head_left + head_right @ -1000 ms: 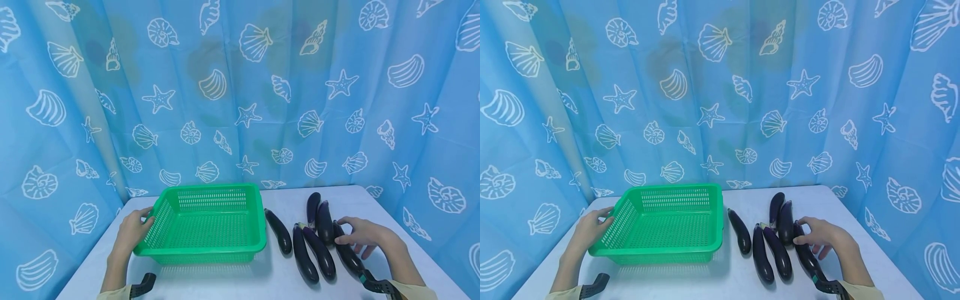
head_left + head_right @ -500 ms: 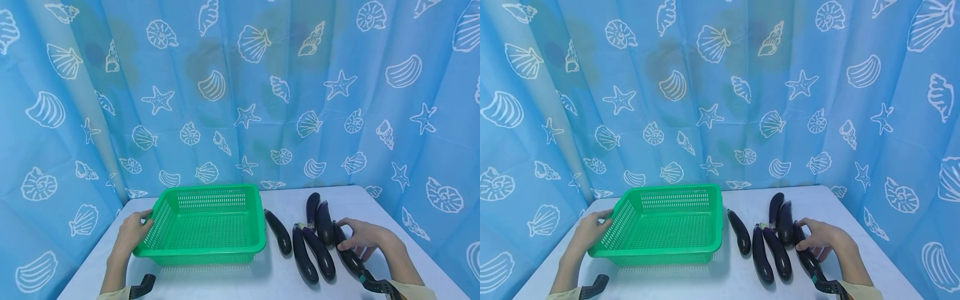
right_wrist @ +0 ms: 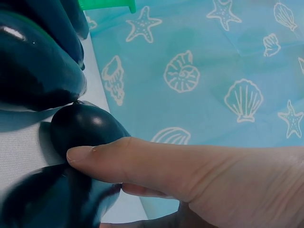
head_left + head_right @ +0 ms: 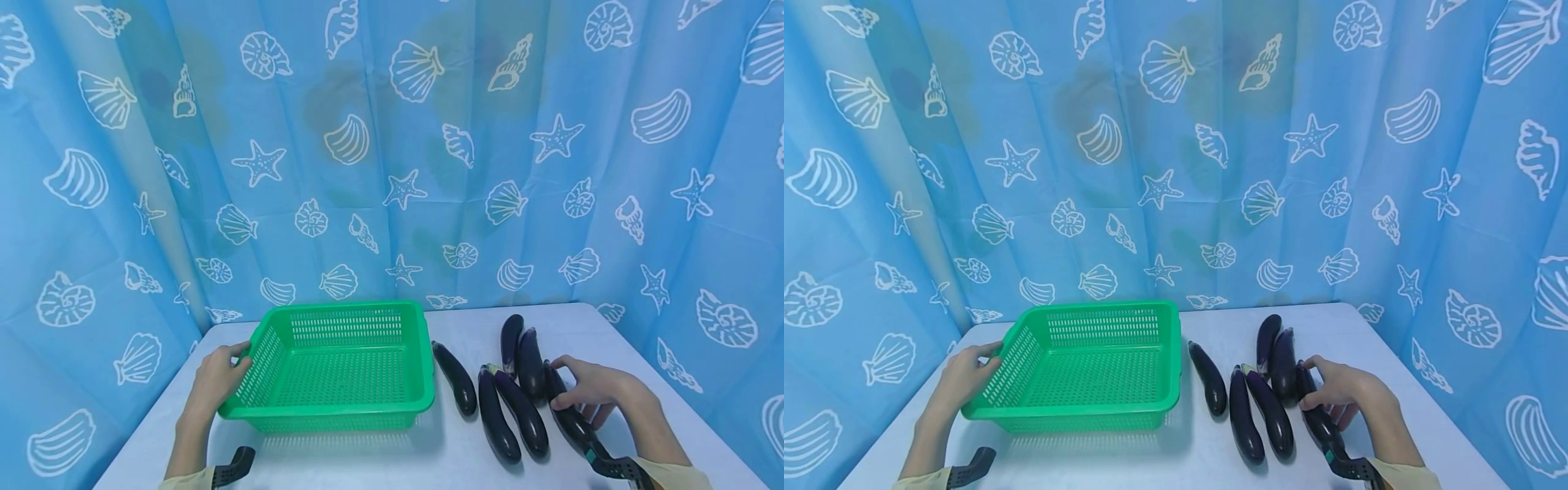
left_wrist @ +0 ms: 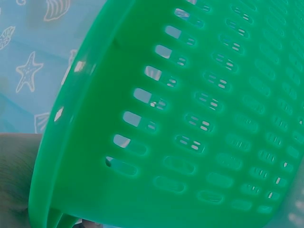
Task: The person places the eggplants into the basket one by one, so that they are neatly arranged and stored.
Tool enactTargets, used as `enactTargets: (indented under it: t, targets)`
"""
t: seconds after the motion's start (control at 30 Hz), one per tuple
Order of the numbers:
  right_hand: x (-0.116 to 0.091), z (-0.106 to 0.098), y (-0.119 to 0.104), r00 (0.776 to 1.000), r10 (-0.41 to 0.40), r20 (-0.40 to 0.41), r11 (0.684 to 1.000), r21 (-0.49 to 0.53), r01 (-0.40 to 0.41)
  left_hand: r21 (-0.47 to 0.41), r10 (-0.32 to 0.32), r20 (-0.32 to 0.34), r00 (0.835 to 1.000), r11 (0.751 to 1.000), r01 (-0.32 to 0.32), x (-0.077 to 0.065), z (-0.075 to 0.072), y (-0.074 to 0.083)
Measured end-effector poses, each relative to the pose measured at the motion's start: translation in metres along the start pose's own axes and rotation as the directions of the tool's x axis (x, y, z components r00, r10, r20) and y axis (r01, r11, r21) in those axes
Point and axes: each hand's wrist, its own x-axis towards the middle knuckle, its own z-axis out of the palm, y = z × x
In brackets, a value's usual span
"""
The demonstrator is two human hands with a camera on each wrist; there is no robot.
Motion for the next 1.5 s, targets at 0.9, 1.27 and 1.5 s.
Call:
enactTargets:
  t: [0.9,1.27,1.5]
  targets:
    - [-0.001,-0.002,0.003,1.0,-0.013,-0.013,1.0,0.0,0.013,0.004,-0.013,0.006,1.0,1.0,0.013,-0.001,0.001,0.001]
    - [-0.001,-0.006,0.005,0.998,-0.056,-0.041,0.998,0.014,0.057,0.009,-0.007,0.006,1.0,1.0,0.006,-0.001,0.0,0.001]
    - [-0.001,-0.01,0.008,0.991,-0.097,-0.091,0.995,0.021,0.099,0.008,-0.004,0.011,1.0,1.0,0.004,-0.001,0.0,0.001]
